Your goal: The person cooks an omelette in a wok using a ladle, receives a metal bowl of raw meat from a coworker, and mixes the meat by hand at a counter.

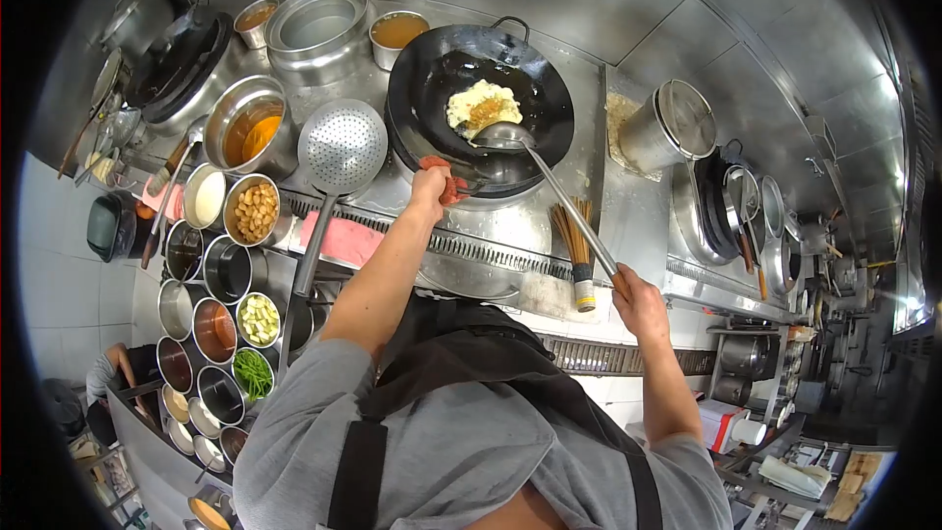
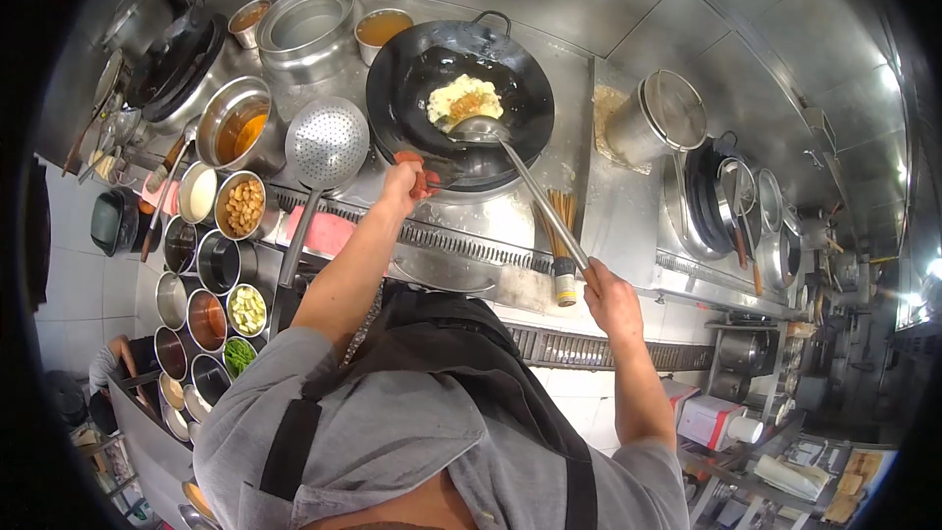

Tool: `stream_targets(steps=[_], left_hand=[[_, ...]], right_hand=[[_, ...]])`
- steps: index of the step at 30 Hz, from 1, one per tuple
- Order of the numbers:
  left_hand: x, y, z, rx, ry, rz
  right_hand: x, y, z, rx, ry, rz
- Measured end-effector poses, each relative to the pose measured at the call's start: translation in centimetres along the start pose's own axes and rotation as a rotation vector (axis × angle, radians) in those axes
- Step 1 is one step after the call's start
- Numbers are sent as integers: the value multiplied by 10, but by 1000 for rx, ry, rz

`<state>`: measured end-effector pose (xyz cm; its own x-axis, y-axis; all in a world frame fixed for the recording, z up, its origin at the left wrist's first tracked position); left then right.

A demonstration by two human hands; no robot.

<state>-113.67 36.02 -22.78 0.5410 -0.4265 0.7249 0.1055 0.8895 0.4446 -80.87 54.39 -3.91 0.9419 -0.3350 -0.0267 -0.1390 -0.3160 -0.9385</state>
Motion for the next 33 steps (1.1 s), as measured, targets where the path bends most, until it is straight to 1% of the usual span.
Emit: stream_targets(steps=[2, 4, 6, 7, 9, 13, 15, 19, 21, 24, 25, 26, 27, 28, 29, 31, 33], left_hand=[[0, -2, 0, 44, 18, 34], [-3, -2, -2, 20, 17, -30], [-2, -2, -6, 29, 41, -19], [-1, 0, -8, 48, 51, -51], [16, 4, -7, 44, 90, -103], [33, 13, -2, 101, 67, -105], [37, 22, 4, 143, 53, -139], [50, 51, 34, 111, 132, -133], [52, 72, 62, 60, 227, -267], [76, 97, 95, 77, 329, -232], [83, 97, 99, 27, 357, -309], [93, 90, 89, 34, 367, -324], [117, 77, 73, 7, 336, -247], [102, 54, 52, -43, 298, -361], [128, 50, 41, 41, 334, -213], [148, 48, 48, 57, 352, -256], [149, 55, 73, 59, 383, -243]], right_hand=[[-8, -3, -7, 36, -26, -14], [-16, -4, -14, 63, -48, -28], [-21, -6, -20, 82, -78, -24], [-24, -8, -24, 99, -103, -17], [-27, -14, -27, 86, -102, -27], [-33, -29, -36, 88, -101, -70], [-37, -38, -42, 98, -108, -77], [-49, -50, -42, 127, -147, 3], [-59, -52, -41, 177, -104, 12], [-77, -57, -47, 190, -144, 134], [-80, -56, -51, 184, -145, 160], [-82, -55, -54, 194, -125, 199], [-83, -56, -53, 205, -109, 237], [-78, -49, -47, 182, -114, 281], [-70, -50, -50, 153, -131, 337], [-57, -52, -53, 116, -157, 376], [-39, -52, -44, 80, -145, 327]])
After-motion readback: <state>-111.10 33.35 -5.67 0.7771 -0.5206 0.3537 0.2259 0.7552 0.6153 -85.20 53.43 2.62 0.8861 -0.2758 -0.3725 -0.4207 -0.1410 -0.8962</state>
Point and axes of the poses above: each hand's wrist, its own x-axis away from the middle knuckle, its own y-axis out of the palm, z = x × y, the point moved 5 cm from there along -x, towards the middle knuckle, and after that the axes turned 10 degrees about -y, right-handed, at the moved point
